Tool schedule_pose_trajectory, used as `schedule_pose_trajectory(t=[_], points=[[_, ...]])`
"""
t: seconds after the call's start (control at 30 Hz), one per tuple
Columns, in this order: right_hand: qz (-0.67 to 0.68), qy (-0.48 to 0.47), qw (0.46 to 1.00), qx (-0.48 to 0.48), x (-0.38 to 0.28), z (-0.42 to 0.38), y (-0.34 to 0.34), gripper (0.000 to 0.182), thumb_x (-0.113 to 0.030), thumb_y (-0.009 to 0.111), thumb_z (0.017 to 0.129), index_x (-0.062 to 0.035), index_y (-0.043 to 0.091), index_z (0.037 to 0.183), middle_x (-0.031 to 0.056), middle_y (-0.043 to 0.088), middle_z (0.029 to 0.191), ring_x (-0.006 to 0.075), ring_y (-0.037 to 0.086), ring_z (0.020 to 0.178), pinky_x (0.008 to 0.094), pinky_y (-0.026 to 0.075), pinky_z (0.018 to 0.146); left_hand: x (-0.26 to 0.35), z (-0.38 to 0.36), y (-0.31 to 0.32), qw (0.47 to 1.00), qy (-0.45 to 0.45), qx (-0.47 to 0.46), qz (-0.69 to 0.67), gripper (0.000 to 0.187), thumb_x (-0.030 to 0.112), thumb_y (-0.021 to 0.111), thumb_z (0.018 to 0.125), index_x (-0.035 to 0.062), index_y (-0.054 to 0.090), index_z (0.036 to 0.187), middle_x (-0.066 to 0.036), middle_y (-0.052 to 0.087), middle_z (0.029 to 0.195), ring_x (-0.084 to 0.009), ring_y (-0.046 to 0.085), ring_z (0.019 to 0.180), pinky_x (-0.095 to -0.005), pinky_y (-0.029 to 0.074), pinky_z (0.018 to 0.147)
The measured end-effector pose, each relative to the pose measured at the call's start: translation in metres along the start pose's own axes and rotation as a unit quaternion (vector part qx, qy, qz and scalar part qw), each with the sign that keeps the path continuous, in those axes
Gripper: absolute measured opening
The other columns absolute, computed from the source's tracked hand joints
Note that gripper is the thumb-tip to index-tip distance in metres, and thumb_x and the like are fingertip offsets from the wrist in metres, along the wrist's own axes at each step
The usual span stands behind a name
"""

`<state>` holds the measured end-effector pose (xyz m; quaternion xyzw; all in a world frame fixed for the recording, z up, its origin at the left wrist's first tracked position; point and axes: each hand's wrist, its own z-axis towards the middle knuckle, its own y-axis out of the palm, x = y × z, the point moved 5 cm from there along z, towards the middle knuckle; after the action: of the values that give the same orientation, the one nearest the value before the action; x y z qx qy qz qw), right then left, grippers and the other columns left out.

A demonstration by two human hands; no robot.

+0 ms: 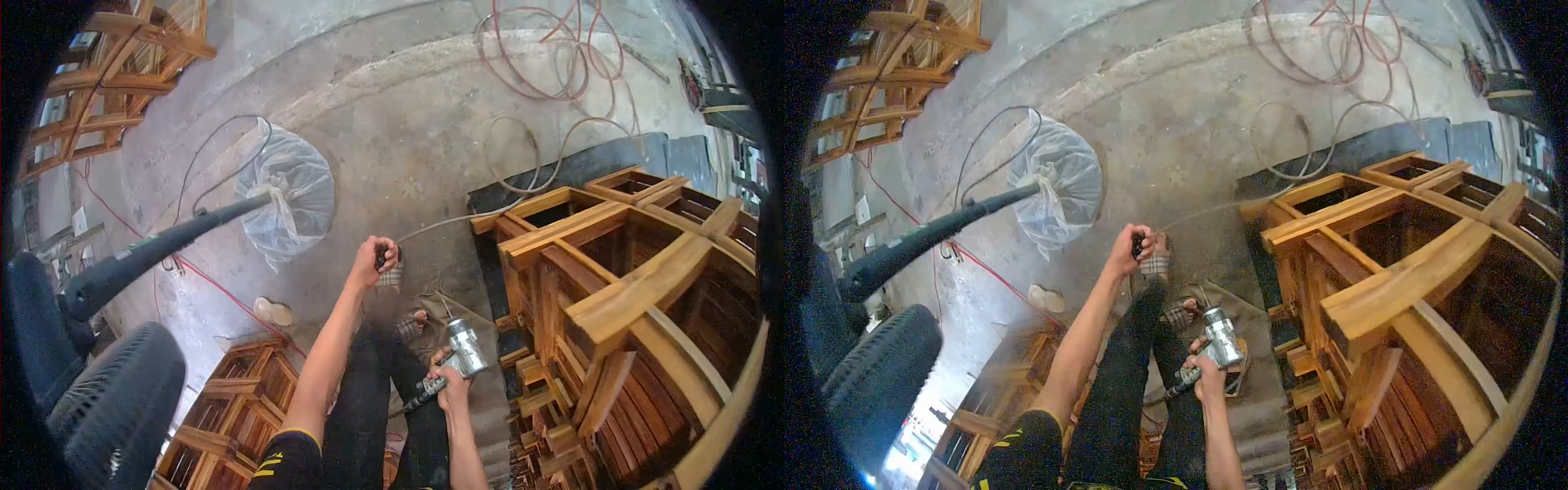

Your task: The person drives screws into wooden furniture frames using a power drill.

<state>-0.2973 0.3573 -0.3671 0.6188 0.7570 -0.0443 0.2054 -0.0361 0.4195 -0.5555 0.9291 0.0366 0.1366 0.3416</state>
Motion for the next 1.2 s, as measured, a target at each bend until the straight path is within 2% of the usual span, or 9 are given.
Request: schedule_pose_trajectory(t=[0.13, 0.2, 0.33, 0.43, 0.6, 0.8, 0.97, 1.1, 1.2], points=[[-0.013, -0.05, 0.998, -0.023, -0.029, 0.008, 0.042, 0.042, 0.005, 0.056, 0.072, -0.0072, 0.048, 0.112, 0.0043, 0.056, 0.094, 0.0139, 0.052, 0.069, 0.031, 0.047, 0.064, 0.062, -0.031, 0.06, 1.0, 0.022, -0.014, -0.004, 0.031, 0.031, 0.039, 0.093, 0.0067, 0.051, 0.077, -0.004, 0.048, 0.065, -0.0133, 0.044, 0.05, -0.0233, 0.03, 0.039], [-0.128, -0.129, 0.983, -0.034, -0.081, 0.003, 0.092, 0.042, 0.002, 0.058, 0.07, -0.0079, 0.052, 0.11, 0.0019, 0.056, 0.091, 0.0116, 0.052, 0.075, 0.0279, 0.047, 0.066, 0.093, -0.03, 0.079, 0.999, 0.045, -0.008, -0.005, 0.03, 0.031, 0.041, 0.093, 0.0068, 0.052, 0.078, -0.004, 0.049, 0.065, -0.0134, 0.044, 0.05, -0.0233, 0.03, 0.039], [-0.241, -0.191, 0.951, -0.02, -0.161, 0.021, 0.161, 0.042, 0.0, 0.058, 0.071, -0.0061, 0.052, 0.112, 0.0003, 0.056, 0.094, 0.0102, 0.054, 0.086, 0.0244, 0.045, 0.068, 0.162, -0.016, 0.115, 0.982, 0.073, 0.076, 0.158, 0.029, 0.032, 0.05, 0.095, 0.0064, 0.053, 0.082, -0.002, 0.051, 0.066, -0.0122, 0.045, 0.049, -0.0228, 0.03, 0.039], [-0.127, -0.213, 0.968, -0.026, -0.203, 0.038, 0.203, 0.038, 0.002, 0.06, 0.071, -0.0058, 0.056, 0.108, 0.0016, 0.061, 0.097, 0.0089, 0.055, 0.077, 0.0242, 0.044, 0.062, 0.204, 0.003, 0.133, 0.981, 0.144, 0.05, 0.122, 0.024, 0.029, 0.053, 0.095, 0.005, 0.057, 0.091, -0.001, 0.051, 0.066, -0.0111, 0.046, 0.049, -0.0226, 0.03, 0.038], [-0.218, -0.307, 0.926, -0.041, -0.246, 0.1, 0.217, 0.043, 0.002, 0.058, 0.075, -0.0061, 0.051, 0.116, 0.0036, 0.059, 0.102, 0.0127, 0.056, 0.085, 0.0279, 0.048, 0.07, 0.257, 0.041, 0.15, 0.959, 0.235, 0.139, 0.072, 0.032, 0.015, 0.052, 0.09, -0.0001, 0.056, 0.118, -0.001, 0.053, 0.069, -0.0088, 0.046, 0.052, -0.022, 0.033, 0.039], [-0.134, -0.314, 0.938, -0.067, -0.333, 0.186, 0.287, 0.036, 0.009, 0.053, 0.072, -0.009, 0.051, 0.104, 0.0018, 0.054, 0.092, 0.0112, 0.053, 0.068, 0.0273, 0.047, 0.062, 0.305, 0.111, 0.145, 0.987, 0.153, 0.046, -0.033, 0.024, 0.019, 0.047, 0.089, 0.0003, 0.059, 0.099, -0.004, 0.053, 0.069, -0.0138, 0.047, 0.053, -0.0232, 0.032, 0.039], [-0.058, -0.227, 0.969, -0.076, -0.371, 0.321, 0.293, 0.039, 0.009, 0.055, 0.07, -0.0096, 0.052, 0.104, 0.0029, 0.055, 0.089, 0.0136, 0.051, 0.063, 0.0301, 0.046, 0.059, 0.352, 0.238, 0.129, 0.974, 0.178, 0.104, 0.092, 0.035, 0.034, 0.053, 0.092, 0.0098, 0.051, 0.067, -0.001, 0.049, 0.057, -0.0122, 0.044, 0.044, -0.0266, 0.031, 0.038], [-0.085, -0.154, 0.983, -0.052, -0.371, 0.382, 0.285, 0.04, 0.007, 0.055, 0.07, -0.0085, 0.049, 0.106, 0.0041, 0.055, 0.088, 0.0145, 0.05, 0.061, 0.0317, 0.047, 0.059, 0.359, 0.331, 0.098, 0.904, 0.114, 0.295, 0.288, 0.04, 0.038, 0.054, 0.091, 0.0076, 0.054, 0.065, -0.005, 0.052, 0.055, -0.0184, 0.049, 0.047, -0.0315, 0.038, 0.047], [-0.083, -0.103, 0.991, -0.029, -0.361, 0.409, 0.268, 0.041, 0.006, 0.055, 0.07, -0.009, 0.048, 0.107, 0.0043, 0.055, 0.09, 0.0151, 0.05, 0.061, 0.0323, 0.048, 0.06, 0.368, 0.369, 0.089, 0.722, 0.186, 0.418, 0.52, 0.051, 0.043, 0.053, 0.089, -0.0015, 0.06, 0.065, -0.016, 0.06, 0.061, -0.0311, 0.056, 0.053, -0.0409, 0.044, 0.055]])
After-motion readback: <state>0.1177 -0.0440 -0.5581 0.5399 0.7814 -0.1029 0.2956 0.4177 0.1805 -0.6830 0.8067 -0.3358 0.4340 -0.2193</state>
